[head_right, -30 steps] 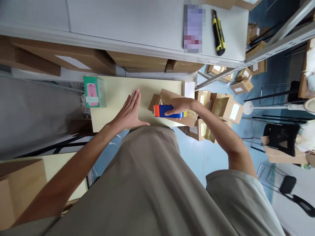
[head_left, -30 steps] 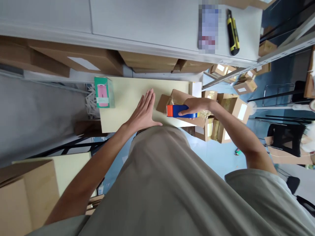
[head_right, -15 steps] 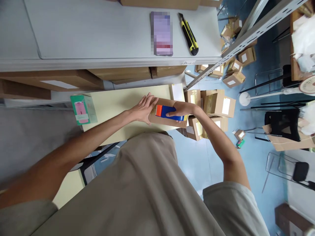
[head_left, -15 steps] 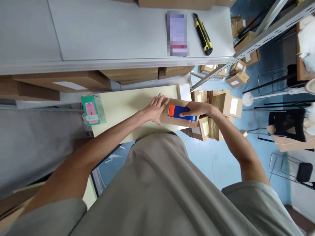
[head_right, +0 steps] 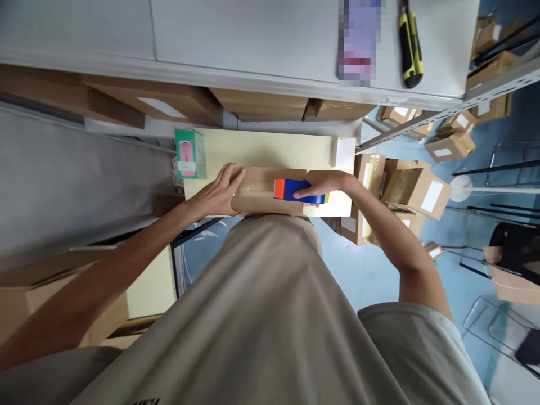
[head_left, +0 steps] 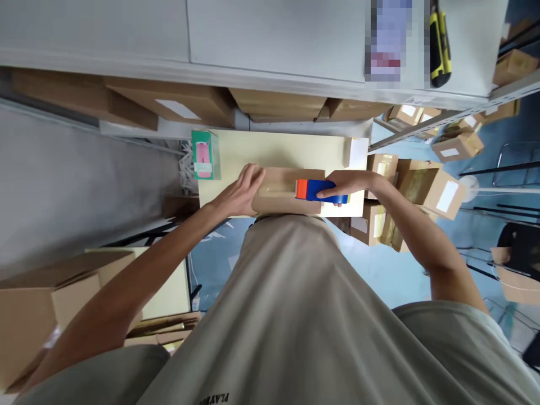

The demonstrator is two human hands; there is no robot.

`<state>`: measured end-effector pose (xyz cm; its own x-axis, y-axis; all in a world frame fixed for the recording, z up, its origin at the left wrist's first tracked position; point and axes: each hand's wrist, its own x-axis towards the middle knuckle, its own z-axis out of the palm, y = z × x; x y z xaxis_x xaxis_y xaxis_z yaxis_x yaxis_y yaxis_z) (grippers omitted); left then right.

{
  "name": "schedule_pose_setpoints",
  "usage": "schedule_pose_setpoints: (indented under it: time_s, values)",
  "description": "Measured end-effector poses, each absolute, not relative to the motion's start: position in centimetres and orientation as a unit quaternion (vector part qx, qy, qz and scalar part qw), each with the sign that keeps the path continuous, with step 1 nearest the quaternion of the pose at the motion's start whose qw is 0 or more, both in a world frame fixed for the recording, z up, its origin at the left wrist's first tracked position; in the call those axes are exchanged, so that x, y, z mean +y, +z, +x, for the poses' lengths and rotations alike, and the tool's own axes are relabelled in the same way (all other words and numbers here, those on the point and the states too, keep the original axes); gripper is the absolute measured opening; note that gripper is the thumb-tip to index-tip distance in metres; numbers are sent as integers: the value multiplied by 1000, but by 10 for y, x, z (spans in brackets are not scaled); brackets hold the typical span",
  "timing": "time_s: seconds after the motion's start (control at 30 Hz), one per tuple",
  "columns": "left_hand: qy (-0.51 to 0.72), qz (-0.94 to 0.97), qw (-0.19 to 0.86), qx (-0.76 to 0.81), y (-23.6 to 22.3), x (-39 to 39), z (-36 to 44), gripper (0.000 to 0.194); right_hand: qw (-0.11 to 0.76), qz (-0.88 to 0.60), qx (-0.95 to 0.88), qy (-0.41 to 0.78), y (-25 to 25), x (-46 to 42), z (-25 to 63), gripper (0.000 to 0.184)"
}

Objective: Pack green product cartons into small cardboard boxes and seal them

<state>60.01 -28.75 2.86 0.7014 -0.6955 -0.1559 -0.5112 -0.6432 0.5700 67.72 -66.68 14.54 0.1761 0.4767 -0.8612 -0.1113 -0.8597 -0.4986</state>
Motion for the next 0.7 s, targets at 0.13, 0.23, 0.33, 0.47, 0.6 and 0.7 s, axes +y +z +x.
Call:
schedule_pose_setpoints:
  time_s: [0.13,0.23,0.33,0.47,0.6,0.7]
  values:
    - [-197,904,243,-292,19,-247,582,132,173,-730,-118,651,142,-695,685,79]
    - [-222,909,227,-270,12,-234,577,129,139,-735,-111,654,143,-713,689,78]
    - [-233,911,219,-261,5,-229,577,130,124,-742,-104,651,138,-715,689,75]
    - [-236,910,215,-264,-2,-226,580,133,104,-761,-96,634,122,-706,687,67]
    - [-249,910,196,-267,-4,-223,580,137,70,-772,-95,624,108,-698,682,56]
    - [-246,912,194,-264,-3,-226,578,140,45,-784,-88,612,101,-686,671,46]
